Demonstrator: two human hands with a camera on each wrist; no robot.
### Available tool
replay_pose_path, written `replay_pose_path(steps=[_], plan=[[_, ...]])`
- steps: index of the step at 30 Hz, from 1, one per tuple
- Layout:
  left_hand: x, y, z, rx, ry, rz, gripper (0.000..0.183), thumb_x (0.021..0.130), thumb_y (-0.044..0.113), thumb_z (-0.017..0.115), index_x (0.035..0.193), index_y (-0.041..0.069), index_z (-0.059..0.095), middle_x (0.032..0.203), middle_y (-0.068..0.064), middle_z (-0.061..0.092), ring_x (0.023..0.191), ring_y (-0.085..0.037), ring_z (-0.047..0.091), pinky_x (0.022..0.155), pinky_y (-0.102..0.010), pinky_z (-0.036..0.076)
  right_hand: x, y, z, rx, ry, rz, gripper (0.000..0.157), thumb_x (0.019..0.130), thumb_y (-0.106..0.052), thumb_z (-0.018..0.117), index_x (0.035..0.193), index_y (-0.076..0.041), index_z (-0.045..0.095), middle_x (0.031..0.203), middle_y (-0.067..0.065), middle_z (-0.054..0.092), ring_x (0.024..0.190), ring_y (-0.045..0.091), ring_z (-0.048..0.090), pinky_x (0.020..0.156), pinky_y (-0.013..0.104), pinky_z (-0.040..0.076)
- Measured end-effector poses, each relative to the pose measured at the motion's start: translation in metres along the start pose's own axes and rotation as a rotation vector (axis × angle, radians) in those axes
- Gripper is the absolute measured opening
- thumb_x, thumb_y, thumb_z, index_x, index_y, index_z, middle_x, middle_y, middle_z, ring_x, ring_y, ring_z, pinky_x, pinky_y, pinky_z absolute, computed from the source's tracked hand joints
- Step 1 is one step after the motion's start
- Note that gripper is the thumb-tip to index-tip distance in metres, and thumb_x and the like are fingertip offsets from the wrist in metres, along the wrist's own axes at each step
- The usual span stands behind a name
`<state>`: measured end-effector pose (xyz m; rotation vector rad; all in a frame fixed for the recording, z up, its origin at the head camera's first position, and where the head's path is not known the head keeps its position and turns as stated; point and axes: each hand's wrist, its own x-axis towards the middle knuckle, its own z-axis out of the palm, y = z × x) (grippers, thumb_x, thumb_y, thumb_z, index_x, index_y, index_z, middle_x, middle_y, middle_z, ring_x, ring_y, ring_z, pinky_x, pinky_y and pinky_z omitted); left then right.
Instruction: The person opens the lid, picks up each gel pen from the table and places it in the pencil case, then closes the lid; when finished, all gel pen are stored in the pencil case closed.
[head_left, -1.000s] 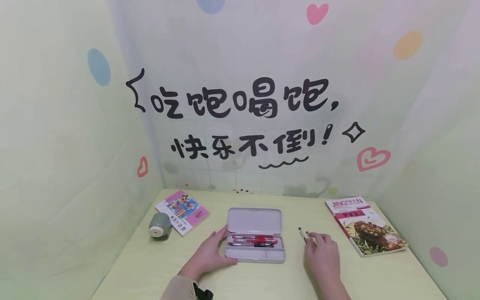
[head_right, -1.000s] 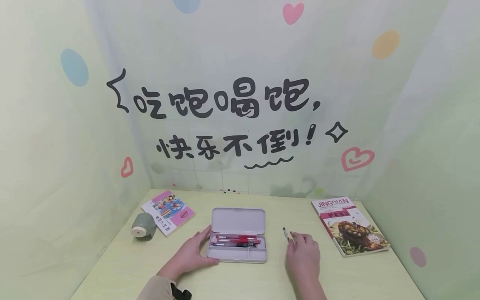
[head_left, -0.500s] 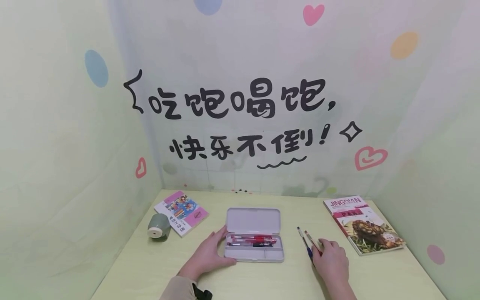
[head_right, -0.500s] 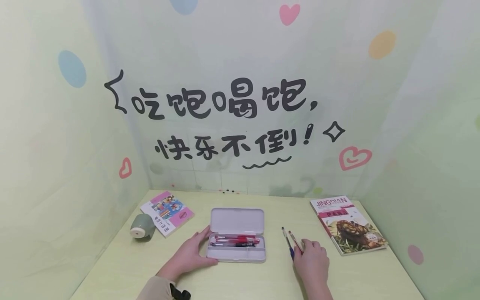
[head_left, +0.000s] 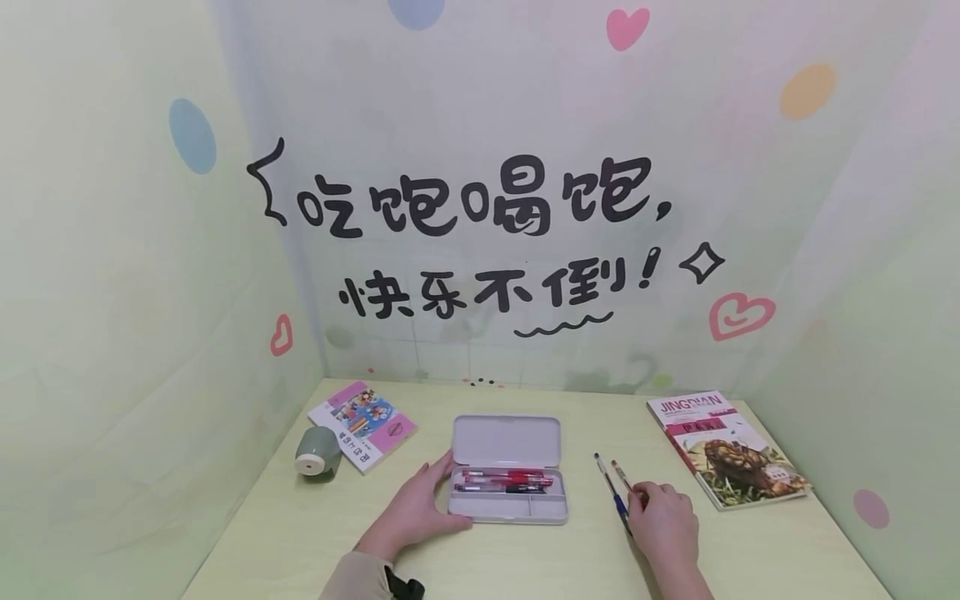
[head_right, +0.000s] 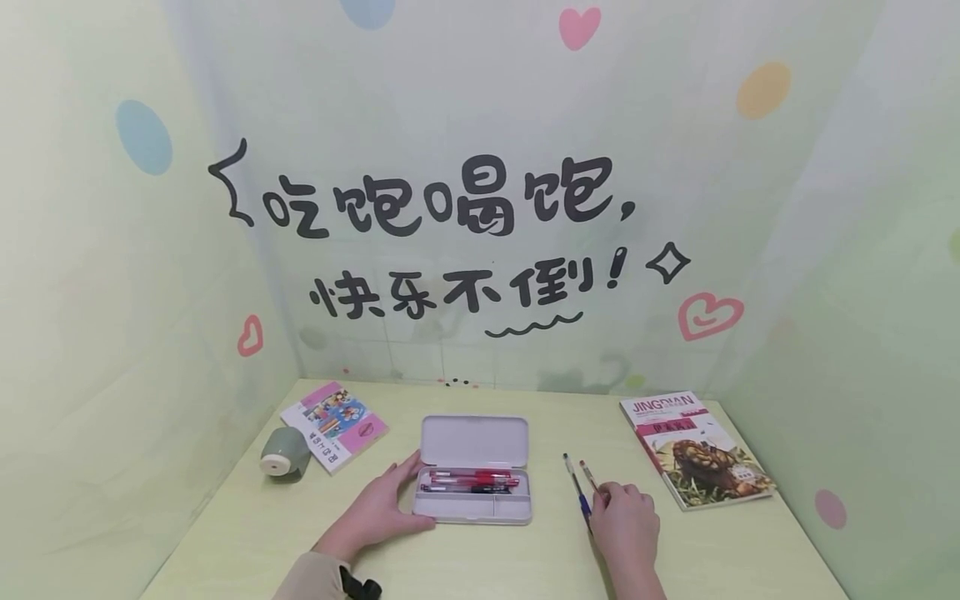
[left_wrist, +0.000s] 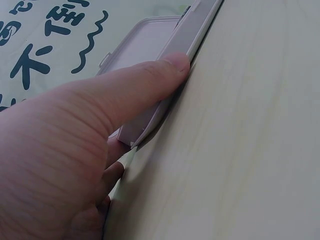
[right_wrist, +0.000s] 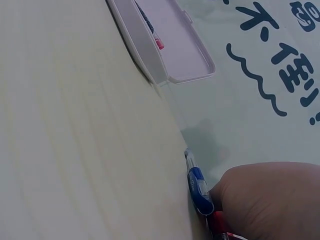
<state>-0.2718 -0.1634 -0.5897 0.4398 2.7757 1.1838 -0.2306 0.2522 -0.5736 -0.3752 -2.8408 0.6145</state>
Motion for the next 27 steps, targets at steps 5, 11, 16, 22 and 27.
replay_pose_path(steps=[5,11,16,22,27], plan=[[-0.001,-0.001,0.000,0.001,0.002,-0.006,0.133,0.069,0.063,0.098,0.176,0.026,0.028,0.175,-0.006,0.048,0.162,-0.060,0.031,0.129,-0.080,0.029,0.001,0.001,0.002,0.001,-0.002,-0.002,0.023,0.102,-0.021,0.070,0.112,-0.002,0.080,0.101,0.017,0.074,0.102,0.045,0.066,0.082,0.063,0.058],[-0.001,0.000,0.001,-0.002,0.005,-0.005,0.133,0.069,0.062,0.098,0.176,0.026,0.028,0.174,-0.006,0.049,0.162,-0.060,0.031,0.128,-0.082,0.029,0.001,0.001,0.001,0.012,-0.007,0.003,0.025,0.102,-0.020,0.070,0.116,-0.002,0.079,0.102,0.017,0.073,0.098,0.042,0.066,0.077,0.059,0.057],[-0.002,0.002,0.000,-0.003,0.004,0.000,0.133,0.069,0.062,0.098,0.176,0.024,0.029,0.173,-0.006,0.049,0.162,-0.061,0.032,0.128,-0.082,0.029,-0.001,-0.003,-0.001,0.029,0.023,-0.004,0.028,0.103,-0.021,0.069,0.121,-0.001,0.078,0.104,0.018,0.072,0.093,0.038,0.066,0.072,0.055,0.055],[-0.002,0.002,0.000,-0.002,0.004,0.001,0.132,0.069,0.062,0.098,0.176,0.025,0.029,0.174,-0.006,0.049,0.162,-0.061,0.032,0.129,-0.081,0.030,-0.005,-0.017,-0.005,0.065,0.104,-0.059,0.028,0.105,-0.020,0.067,0.123,-0.001,0.077,0.113,0.023,0.073,0.100,0.045,0.068,0.081,0.064,0.057],[-0.001,0.002,0.000,-0.007,0.004,-0.001,0.132,0.069,0.062,0.098,0.176,0.024,0.030,0.174,-0.006,0.049,0.162,-0.061,0.031,0.129,-0.080,0.029,-0.009,-0.034,-0.003,0.116,0.143,-0.128,0.024,0.105,-0.018,0.069,0.123,-0.004,0.077,0.112,0.019,0.074,0.100,0.041,0.068,0.086,0.062,0.055]])
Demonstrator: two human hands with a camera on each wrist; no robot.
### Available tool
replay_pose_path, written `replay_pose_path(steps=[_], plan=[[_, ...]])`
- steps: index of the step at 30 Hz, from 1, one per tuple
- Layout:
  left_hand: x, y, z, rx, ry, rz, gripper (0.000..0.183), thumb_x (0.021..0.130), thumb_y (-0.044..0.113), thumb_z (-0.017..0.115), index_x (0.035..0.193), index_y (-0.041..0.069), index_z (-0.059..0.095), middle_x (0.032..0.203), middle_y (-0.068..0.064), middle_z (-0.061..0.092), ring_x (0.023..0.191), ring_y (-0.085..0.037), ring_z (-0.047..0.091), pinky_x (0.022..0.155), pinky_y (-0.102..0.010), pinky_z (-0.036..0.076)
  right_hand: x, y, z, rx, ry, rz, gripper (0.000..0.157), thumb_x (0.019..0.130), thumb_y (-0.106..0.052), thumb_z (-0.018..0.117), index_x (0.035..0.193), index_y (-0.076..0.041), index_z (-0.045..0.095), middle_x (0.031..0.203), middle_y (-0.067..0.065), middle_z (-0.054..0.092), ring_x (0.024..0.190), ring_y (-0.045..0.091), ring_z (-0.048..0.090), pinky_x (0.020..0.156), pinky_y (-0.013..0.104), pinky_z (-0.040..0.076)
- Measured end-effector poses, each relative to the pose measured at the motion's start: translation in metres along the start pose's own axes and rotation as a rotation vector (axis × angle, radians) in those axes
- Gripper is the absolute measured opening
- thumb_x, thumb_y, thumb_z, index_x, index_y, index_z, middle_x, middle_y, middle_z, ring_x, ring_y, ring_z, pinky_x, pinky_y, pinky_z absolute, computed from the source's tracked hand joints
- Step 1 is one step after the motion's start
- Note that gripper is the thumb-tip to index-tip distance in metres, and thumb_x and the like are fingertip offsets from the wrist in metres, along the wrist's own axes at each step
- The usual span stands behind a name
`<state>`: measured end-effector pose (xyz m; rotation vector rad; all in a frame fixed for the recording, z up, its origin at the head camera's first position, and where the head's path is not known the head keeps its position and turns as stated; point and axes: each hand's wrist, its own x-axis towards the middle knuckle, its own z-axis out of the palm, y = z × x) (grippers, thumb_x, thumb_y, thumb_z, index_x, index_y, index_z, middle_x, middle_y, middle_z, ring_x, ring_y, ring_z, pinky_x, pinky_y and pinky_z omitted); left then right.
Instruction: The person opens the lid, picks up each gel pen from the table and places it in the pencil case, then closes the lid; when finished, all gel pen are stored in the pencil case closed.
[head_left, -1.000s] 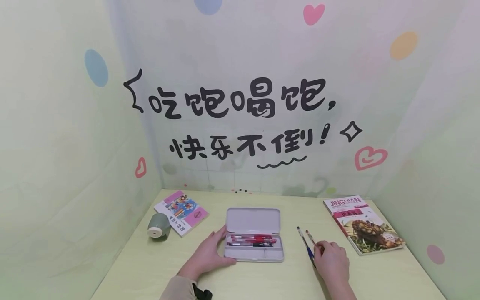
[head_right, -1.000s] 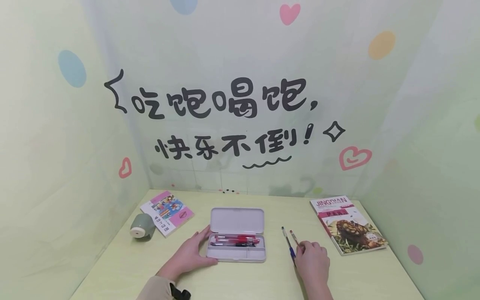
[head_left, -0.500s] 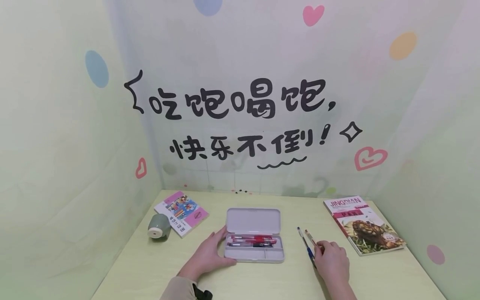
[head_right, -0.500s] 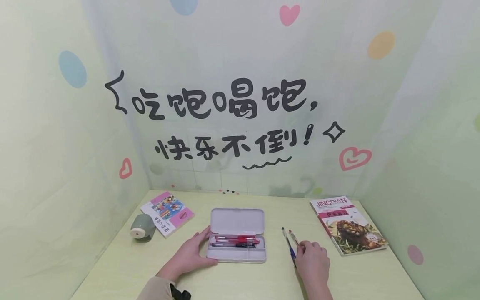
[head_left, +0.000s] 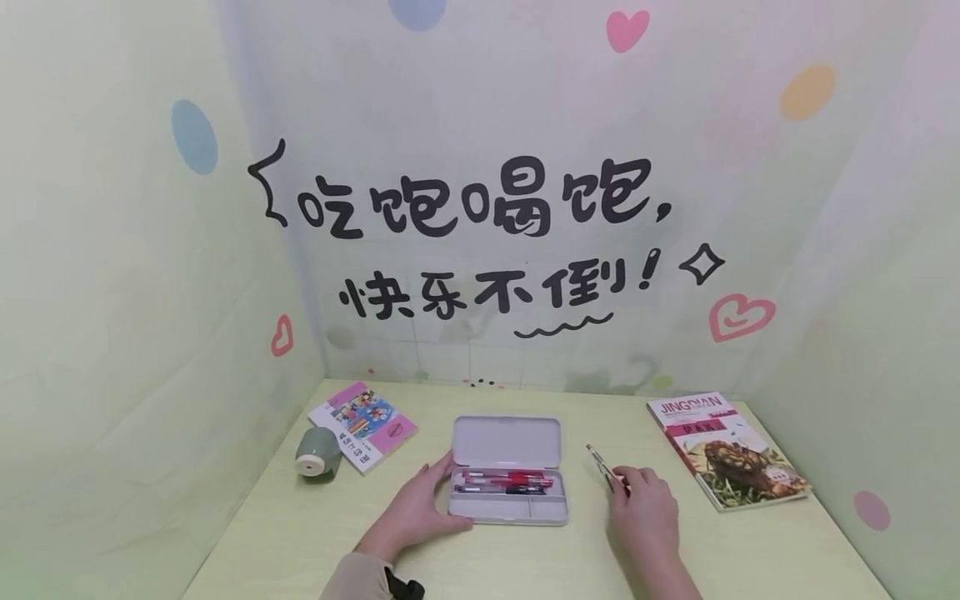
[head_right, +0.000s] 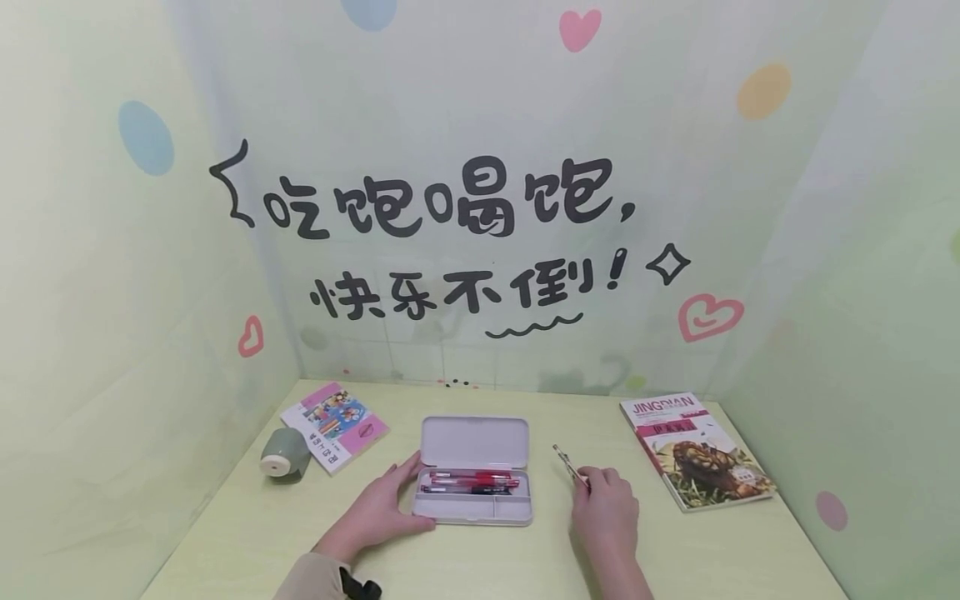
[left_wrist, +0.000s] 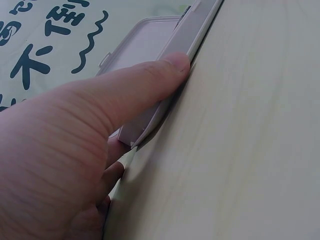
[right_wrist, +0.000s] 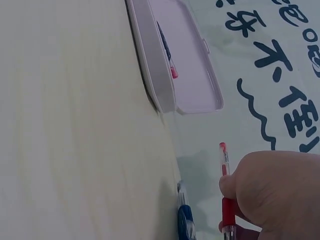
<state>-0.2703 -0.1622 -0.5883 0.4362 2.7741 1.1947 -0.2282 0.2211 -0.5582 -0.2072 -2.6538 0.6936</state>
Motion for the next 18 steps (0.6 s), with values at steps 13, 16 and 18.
replay_pose_path(steps=[13,16,18], plan=[[0.000,-0.002,0.000,-0.001,-0.002,-0.004,0.132,0.070,0.063,0.098,0.176,0.026,0.029,0.174,-0.004,0.049,0.162,-0.060,0.031,0.129,-0.081,0.029,-0.001,-0.044,0.033,0.084,0.051,-0.206,0.014,0.100,-0.011,0.077,0.114,-0.012,0.081,0.102,0.006,0.071,0.094,0.027,0.065,0.083,0.049,0.058],[0.000,-0.002,0.000,0.001,-0.001,0.002,0.133,0.069,0.062,0.098,0.176,0.025,0.029,0.173,-0.004,0.050,0.162,-0.060,0.032,0.129,-0.081,0.029,-0.002,-0.052,0.041,0.074,0.089,-0.292,0.013,0.096,-0.009,0.081,0.108,-0.013,0.081,0.097,0.003,0.070,0.089,0.023,0.063,0.080,0.046,0.058],[0.001,-0.002,0.000,0.000,-0.001,0.002,0.133,0.069,0.062,0.098,0.176,0.024,0.029,0.173,-0.003,0.050,0.162,-0.060,0.032,0.129,-0.081,0.029,-0.004,-0.059,0.046,0.065,0.103,-0.336,0.013,0.094,-0.009,0.083,0.105,-0.015,0.081,0.096,0.002,0.070,0.088,0.022,0.064,0.079,0.045,0.059]])
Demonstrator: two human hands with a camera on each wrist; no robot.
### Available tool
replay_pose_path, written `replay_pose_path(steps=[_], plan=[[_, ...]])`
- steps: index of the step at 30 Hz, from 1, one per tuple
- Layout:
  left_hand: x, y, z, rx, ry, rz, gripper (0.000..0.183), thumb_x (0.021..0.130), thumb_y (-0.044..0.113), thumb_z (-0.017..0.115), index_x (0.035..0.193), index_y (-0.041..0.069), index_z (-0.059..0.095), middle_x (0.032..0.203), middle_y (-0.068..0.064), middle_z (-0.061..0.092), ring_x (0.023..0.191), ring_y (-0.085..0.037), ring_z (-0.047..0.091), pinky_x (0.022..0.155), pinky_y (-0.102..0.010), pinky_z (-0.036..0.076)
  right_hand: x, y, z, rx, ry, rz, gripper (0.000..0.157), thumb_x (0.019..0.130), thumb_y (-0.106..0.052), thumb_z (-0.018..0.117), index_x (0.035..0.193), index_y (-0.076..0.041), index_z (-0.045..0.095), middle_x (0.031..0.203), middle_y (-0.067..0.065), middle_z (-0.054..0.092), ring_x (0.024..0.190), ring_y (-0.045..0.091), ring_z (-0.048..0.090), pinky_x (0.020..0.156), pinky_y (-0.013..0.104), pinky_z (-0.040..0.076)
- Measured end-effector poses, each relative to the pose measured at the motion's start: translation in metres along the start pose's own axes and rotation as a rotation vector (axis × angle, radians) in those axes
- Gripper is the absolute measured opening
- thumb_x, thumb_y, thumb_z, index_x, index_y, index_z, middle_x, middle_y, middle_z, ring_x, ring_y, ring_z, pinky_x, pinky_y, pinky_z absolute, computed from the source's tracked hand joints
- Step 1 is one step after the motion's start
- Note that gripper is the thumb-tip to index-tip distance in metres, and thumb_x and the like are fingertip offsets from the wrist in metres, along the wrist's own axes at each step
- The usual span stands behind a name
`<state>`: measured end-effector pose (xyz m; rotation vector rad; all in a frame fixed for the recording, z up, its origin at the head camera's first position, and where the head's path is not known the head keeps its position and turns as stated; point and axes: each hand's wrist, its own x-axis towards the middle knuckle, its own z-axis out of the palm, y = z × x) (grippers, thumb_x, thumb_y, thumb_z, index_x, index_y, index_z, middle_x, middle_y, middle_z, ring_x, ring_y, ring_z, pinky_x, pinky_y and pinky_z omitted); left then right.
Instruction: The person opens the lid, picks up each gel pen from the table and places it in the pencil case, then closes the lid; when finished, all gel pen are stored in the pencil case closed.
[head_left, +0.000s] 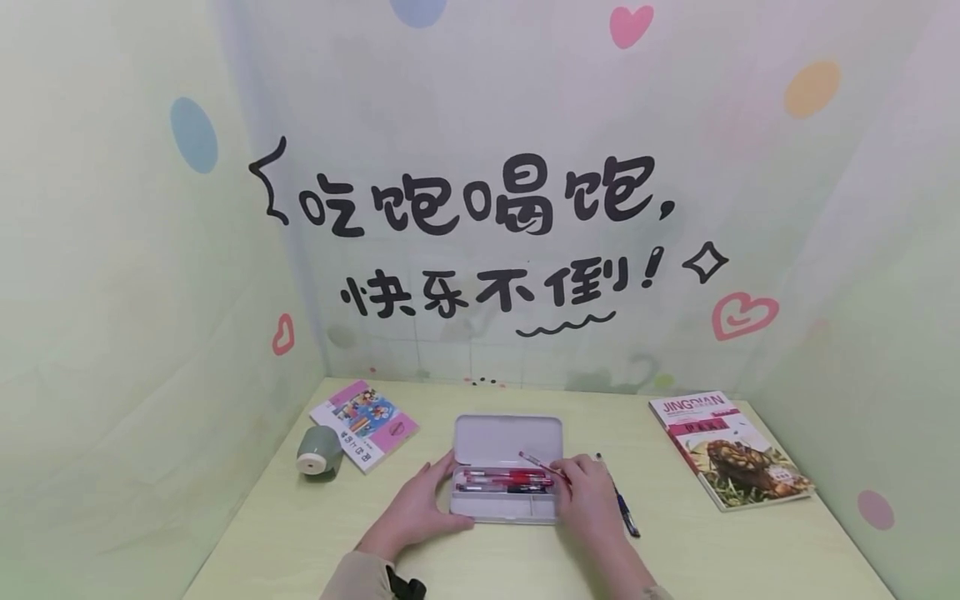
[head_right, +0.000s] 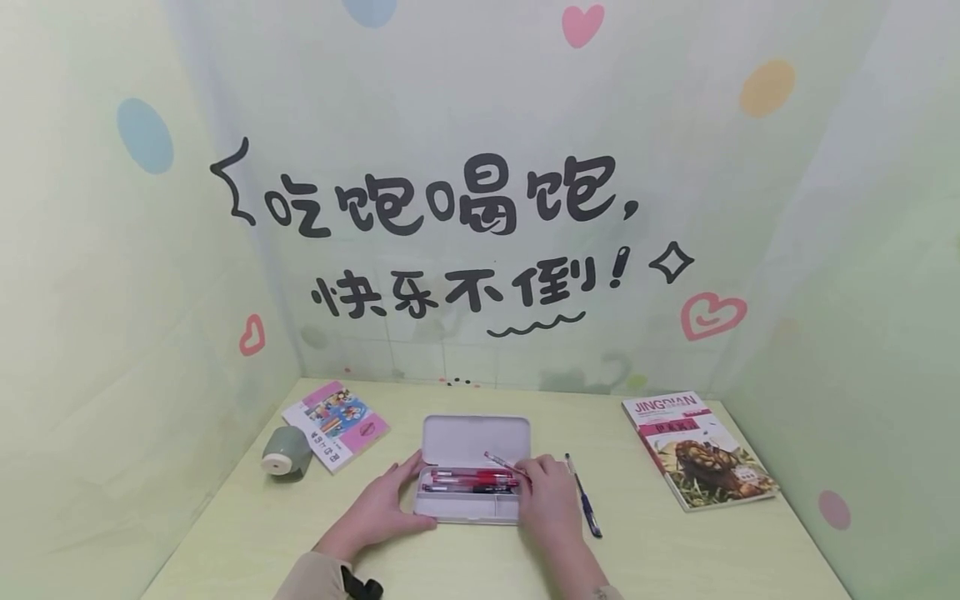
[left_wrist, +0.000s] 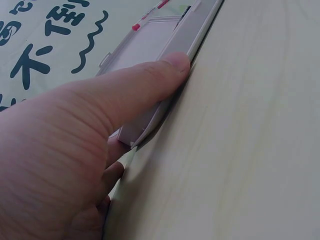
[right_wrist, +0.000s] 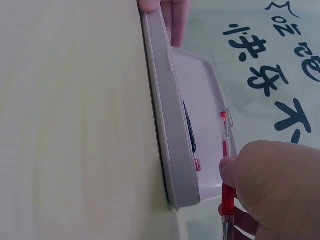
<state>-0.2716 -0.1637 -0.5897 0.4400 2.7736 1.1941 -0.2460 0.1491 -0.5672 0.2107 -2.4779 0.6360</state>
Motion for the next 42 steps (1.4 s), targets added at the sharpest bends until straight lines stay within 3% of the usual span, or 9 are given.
replay_pose_path(steps=[9,18,28,36,42], plan=[[0.001,0.002,0.000,-0.004,-0.015,0.002,0.132,0.071,0.062,0.098,0.176,0.022,0.029,0.173,-0.002,0.051,0.163,-0.059,0.031,0.131,-0.078,0.028,0.005,-0.027,0.009,-0.009,-0.107,-0.060,0.009,0.097,-0.010,0.081,0.101,-0.018,0.080,0.094,-0.004,0.064,0.089,0.018,0.060,0.082,0.042,0.059],[0.001,0.003,0.000,0.016,-0.010,0.007,0.133,0.070,0.062,0.098,0.176,0.020,0.029,0.173,-0.004,0.051,0.162,-0.060,0.032,0.129,-0.080,0.029,0.007,-0.038,0.021,-0.027,-0.100,-0.149,0.010,0.094,-0.009,0.084,0.100,-0.017,0.079,0.095,-0.003,0.065,0.091,0.019,0.061,0.086,0.041,0.060],[0.003,0.000,0.000,0.013,-0.012,0.007,0.132,0.070,0.063,0.097,0.176,0.023,0.029,0.171,0.000,0.053,0.162,-0.060,0.033,0.129,-0.080,0.030,0.007,-0.048,0.029,-0.038,-0.163,-0.109,0.010,0.096,-0.015,0.083,0.104,-0.021,0.081,0.099,-0.005,0.066,0.096,0.017,0.062,0.090,0.041,0.061],[0.003,-0.002,0.001,0.010,-0.011,0.003,0.132,0.070,0.064,0.097,0.176,0.023,0.029,0.171,0.000,0.053,0.161,-0.060,0.033,0.129,-0.080,0.031,0.007,-0.053,0.037,-0.075,-0.119,-0.159,0.013,0.091,-0.015,0.087,0.099,-0.022,0.081,0.093,-0.005,0.064,0.091,0.017,0.062,0.081,0.039,0.058],[0.003,-0.003,0.001,0.013,-0.007,0.015,0.132,0.070,0.064,0.097,0.176,0.022,0.029,0.170,0.001,0.054,0.161,-0.060,0.034,0.129,-0.080,0.031,0.006,-0.056,0.039,-0.076,-0.177,-0.130,0.009,0.094,-0.018,0.085,0.100,-0.024,0.081,0.093,-0.008,0.062,0.090,0.015,0.061,0.078,0.035,0.057]])
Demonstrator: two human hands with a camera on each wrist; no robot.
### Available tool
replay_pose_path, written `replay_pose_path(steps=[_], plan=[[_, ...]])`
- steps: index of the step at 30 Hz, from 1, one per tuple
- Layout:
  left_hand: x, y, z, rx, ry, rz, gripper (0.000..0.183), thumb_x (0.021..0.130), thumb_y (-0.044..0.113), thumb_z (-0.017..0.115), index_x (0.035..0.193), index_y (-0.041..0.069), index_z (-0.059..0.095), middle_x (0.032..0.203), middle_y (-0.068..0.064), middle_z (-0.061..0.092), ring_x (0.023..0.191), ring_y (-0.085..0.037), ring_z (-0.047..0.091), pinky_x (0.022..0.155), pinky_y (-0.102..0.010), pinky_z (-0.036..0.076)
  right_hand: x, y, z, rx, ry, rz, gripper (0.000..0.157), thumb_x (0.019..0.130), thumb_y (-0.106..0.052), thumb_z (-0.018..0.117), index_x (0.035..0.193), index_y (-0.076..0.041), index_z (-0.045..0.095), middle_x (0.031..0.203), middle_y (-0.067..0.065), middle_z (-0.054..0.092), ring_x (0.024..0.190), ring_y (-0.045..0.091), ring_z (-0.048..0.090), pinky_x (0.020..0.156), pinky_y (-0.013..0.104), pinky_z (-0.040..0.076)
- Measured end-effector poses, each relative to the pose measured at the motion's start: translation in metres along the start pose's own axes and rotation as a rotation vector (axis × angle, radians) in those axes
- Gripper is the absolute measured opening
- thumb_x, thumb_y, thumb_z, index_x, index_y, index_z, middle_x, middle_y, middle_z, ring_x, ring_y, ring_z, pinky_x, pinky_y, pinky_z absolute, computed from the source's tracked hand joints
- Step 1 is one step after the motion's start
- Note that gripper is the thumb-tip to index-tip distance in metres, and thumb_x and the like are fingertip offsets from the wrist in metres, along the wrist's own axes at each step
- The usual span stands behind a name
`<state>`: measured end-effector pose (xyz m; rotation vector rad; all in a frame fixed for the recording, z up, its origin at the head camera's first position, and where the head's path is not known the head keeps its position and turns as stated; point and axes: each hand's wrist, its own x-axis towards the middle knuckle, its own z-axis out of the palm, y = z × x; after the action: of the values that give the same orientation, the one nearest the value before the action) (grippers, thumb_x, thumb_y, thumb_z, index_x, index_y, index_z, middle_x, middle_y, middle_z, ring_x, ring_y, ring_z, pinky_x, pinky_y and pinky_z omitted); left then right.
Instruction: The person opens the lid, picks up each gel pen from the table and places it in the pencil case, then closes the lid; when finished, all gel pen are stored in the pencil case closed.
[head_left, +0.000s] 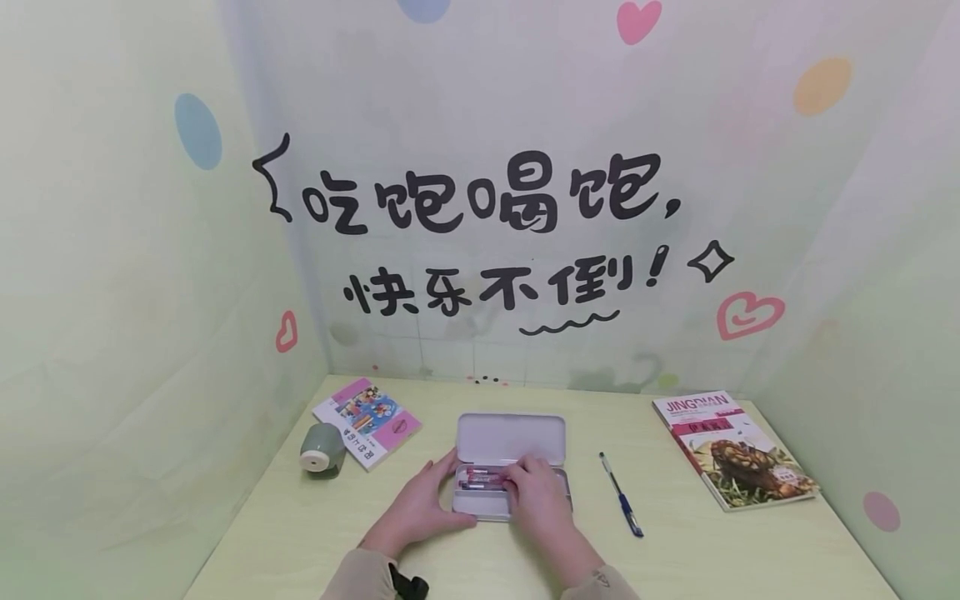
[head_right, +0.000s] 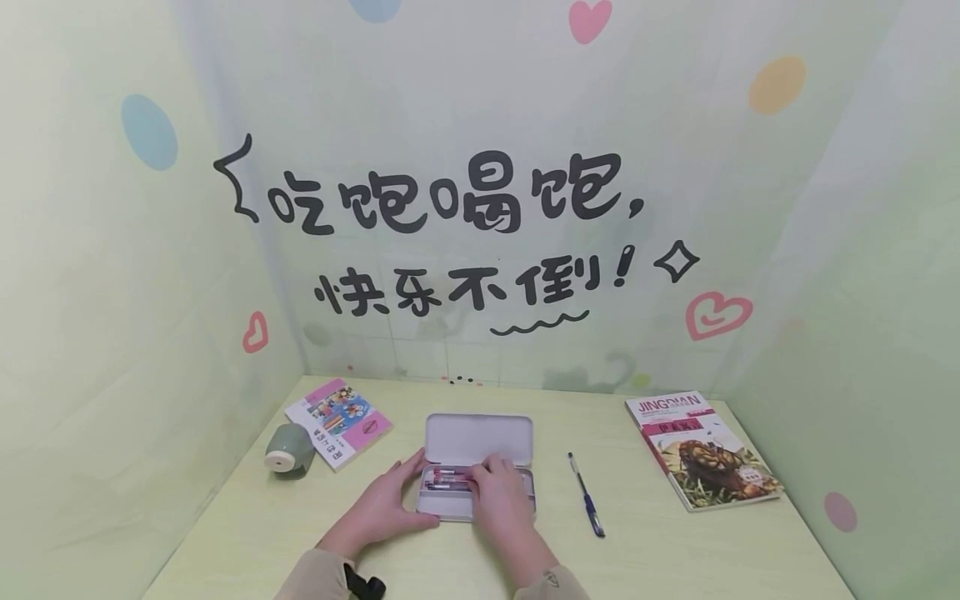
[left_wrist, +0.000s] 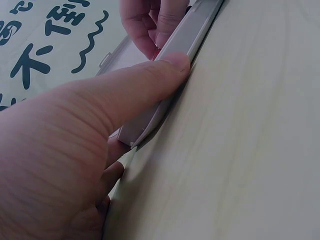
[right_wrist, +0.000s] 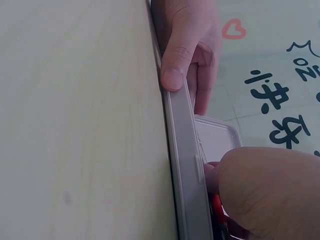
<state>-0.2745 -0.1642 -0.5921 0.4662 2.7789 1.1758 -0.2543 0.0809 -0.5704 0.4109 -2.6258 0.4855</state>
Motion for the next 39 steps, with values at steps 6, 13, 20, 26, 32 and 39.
replay_pose_path(steps=[6,13,20,26,32,39], plan=[[-0.001,0.001,0.000,0.005,0.003,0.016,0.133,0.071,0.064,0.096,0.176,0.021,0.028,0.169,0.000,0.055,0.161,-0.059,0.034,0.130,-0.079,0.030,-0.001,-0.001,0.000,0.017,-0.042,0.025,0.008,0.095,-0.018,0.083,0.103,-0.022,0.082,0.095,-0.008,0.062,0.091,0.014,0.059,0.079,0.035,0.056],[0.000,0.001,0.000,-0.004,-0.001,0.001,0.133,0.070,0.063,0.097,0.176,0.024,0.028,0.170,0.003,0.054,0.162,-0.058,0.033,0.131,-0.078,0.029,-0.001,-0.002,-0.001,0.056,-0.017,0.020,0.009,0.096,-0.017,0.083,0.103,-0.022,0.082,0.096,-0.008,0.064,0.094,0.015,0.061,0.082,0.037,0.059],[0.000,0.002,-0.002,-0.010,-0.006,-0.005,0.133,0.070,0.064,0.097,0.176,0.023,0.028,0.170,0.002,0.054,0.162,-0.059,0.032,0.130,-0.080,0.028,-0.005,0.000,-0.003,0.125,0.057,0.030,0.007,0.096,-0.018,0.083,0.101,-0.021,0.079,0.098,-0.006,0.068,0.095,0.017,0.065,0.087,0.042,0.062],[-0.001,0.002,-0.001,-0.008,-0.009,-0.006,0.133,0.070,0.063,0.097,0.176,0.022,0.027,0.170,0.002,0.054,0.163,-0.058,0.032,0.131,-0.079,0.028,-0.008,0.005,-0.002,0.166,0.126,0.051,0.008,0.095,-0.016,0.083,0.101,-0.020,0.080,0.100,-0.004,0.071,0.095,0.017,0.068,0.089,0.042,0.064],[-0.001,0.002,0.001,-0.014,-0.011,-0.020,0.132,0.070,0.064,0.097,0.176,0.025,0.028,0.173,0.001,0.051,0.164,-0.057,0.031,0.132,-0.077,0.027,-0.015,0.020,-0.009,0.179,0.136,0.165,0.007,0.096,-0.016,0.082,0.103,-0.016,0.081,0.106,0.000,0.071,0.103,0.020,0.068,0.094,0.046,0.066],[0.000,0.003,-0.002,-0.007,-0.011,-0.026,0.133,0.070,0.064,0.096,0.176,0.021,0.028,0.172,0.003,0.052,0.165,-0.056,0.030,0.132,-0.077,0.027,-0.022,0.054,-0.026,0.119,0.165,0.323,0.015,0.100,-0.018,0.077,0.113,-0.010,0.078,0.120,0.013,0.070,0.116,0.037,0.064,0.098,0.056,0.062]])
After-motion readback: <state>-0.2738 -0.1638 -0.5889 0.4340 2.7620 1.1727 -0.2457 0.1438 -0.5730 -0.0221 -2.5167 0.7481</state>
